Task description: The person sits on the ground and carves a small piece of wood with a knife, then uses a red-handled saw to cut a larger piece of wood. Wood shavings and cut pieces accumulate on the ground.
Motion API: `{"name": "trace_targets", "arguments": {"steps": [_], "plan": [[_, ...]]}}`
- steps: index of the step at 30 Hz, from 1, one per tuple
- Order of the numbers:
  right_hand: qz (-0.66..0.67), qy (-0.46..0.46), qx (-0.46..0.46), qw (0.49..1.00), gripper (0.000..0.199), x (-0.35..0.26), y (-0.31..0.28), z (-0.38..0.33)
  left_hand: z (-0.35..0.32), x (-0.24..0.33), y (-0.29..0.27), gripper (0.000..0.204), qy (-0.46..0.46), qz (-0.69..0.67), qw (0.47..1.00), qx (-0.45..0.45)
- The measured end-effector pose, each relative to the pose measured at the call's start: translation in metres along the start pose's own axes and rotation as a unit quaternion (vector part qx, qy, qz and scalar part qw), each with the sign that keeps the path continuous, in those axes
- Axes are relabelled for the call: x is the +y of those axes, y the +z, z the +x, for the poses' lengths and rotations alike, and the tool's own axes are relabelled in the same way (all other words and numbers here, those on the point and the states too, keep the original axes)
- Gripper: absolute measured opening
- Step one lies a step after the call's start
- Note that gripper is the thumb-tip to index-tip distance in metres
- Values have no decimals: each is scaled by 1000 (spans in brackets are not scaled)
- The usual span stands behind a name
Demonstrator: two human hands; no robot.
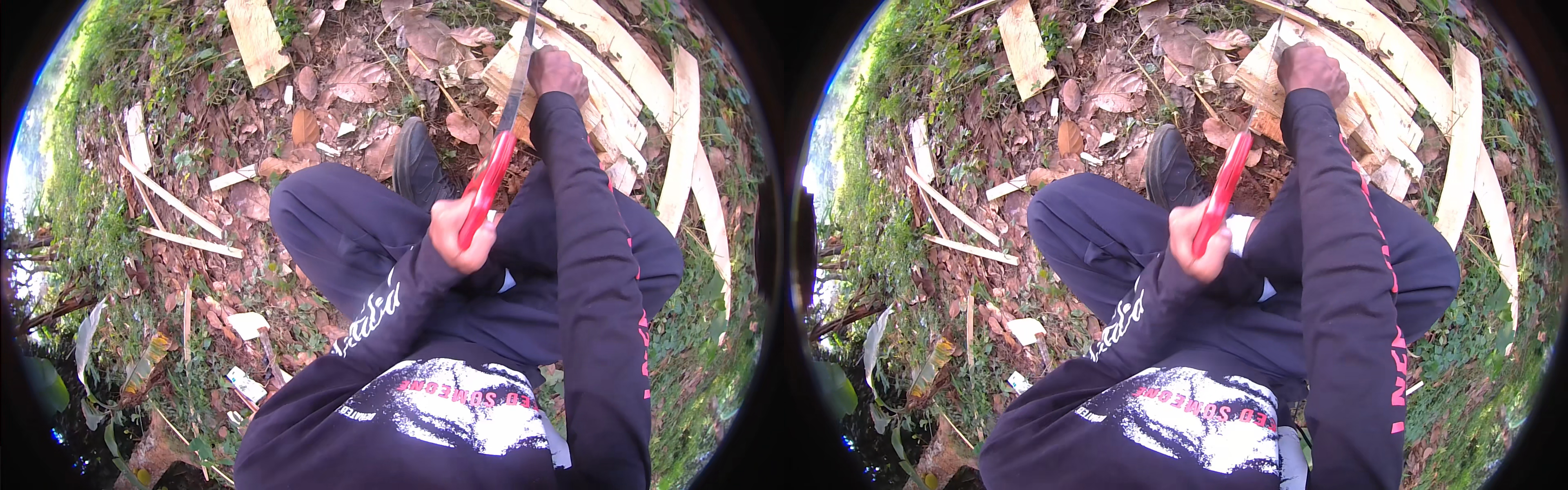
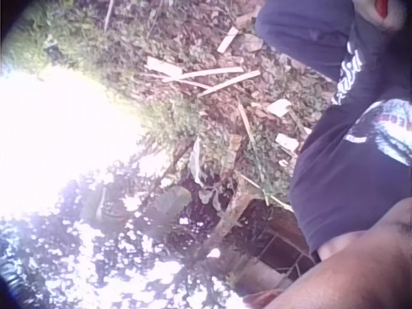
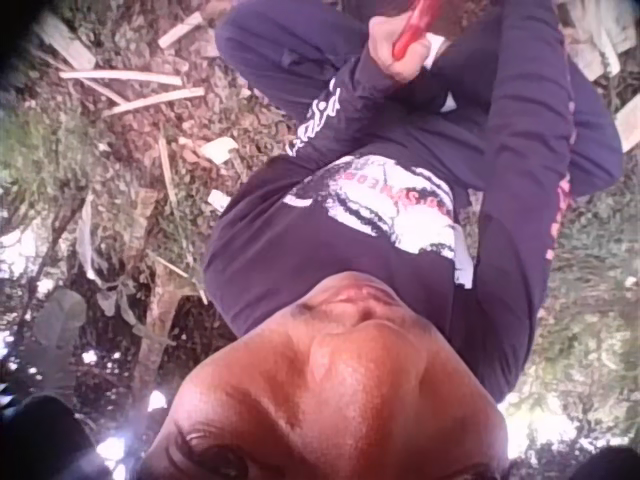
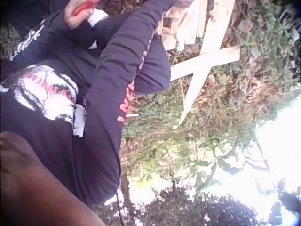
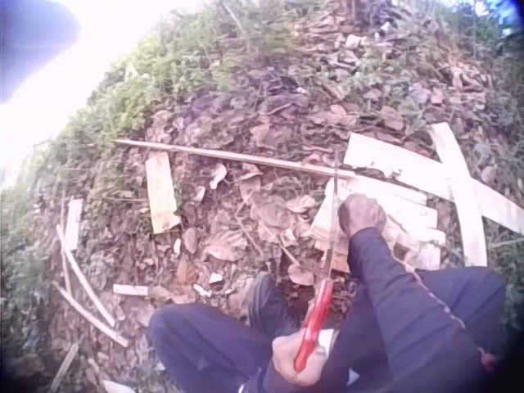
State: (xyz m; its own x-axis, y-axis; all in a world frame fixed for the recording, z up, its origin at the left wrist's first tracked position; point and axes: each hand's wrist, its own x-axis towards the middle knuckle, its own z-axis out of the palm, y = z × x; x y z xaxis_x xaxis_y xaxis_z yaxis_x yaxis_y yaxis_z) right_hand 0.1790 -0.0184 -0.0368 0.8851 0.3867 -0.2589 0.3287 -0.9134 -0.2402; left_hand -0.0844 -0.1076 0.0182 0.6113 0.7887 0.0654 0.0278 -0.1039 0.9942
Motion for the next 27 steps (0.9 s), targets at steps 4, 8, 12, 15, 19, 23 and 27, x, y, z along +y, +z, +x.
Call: {"name": "trace_targets", "arguments": {"steps": [4, 8, 12, 15, 19, 23, 27], "plan": [[-12, -8, 10, 1000, 54, -2, 3, -2, 8, 11, -3, 31, -19, -16, 999, 25], [-5, -34, 30, 999, 51, -5, 3, -7, 93, -18, 24, 13, -4, -16, 999, 42], [-1, -5, -4, 1000, 53, -4, -4, -2, 22, -2, 0, 12, -53, -50, 997, 4], [-5, -3, 10, 1000, 54, -4, -4, -8, -7, 9, -8, 23, -42, -54, 997, 39], [6, -27, -6, 1000, 54, -4, 2, -9, 75, -25, 10, 10, -25, -1, 1000, 14], [11, -12, 11, 1000, 54, -6, -1, -7, 60, -20, 5, 10, -45, -48, 998, -4], [3, -5, 8, 1000, 54, -1, -4, -4, -13, 0, -15, 31, -11, -54, 998, 31]]}}
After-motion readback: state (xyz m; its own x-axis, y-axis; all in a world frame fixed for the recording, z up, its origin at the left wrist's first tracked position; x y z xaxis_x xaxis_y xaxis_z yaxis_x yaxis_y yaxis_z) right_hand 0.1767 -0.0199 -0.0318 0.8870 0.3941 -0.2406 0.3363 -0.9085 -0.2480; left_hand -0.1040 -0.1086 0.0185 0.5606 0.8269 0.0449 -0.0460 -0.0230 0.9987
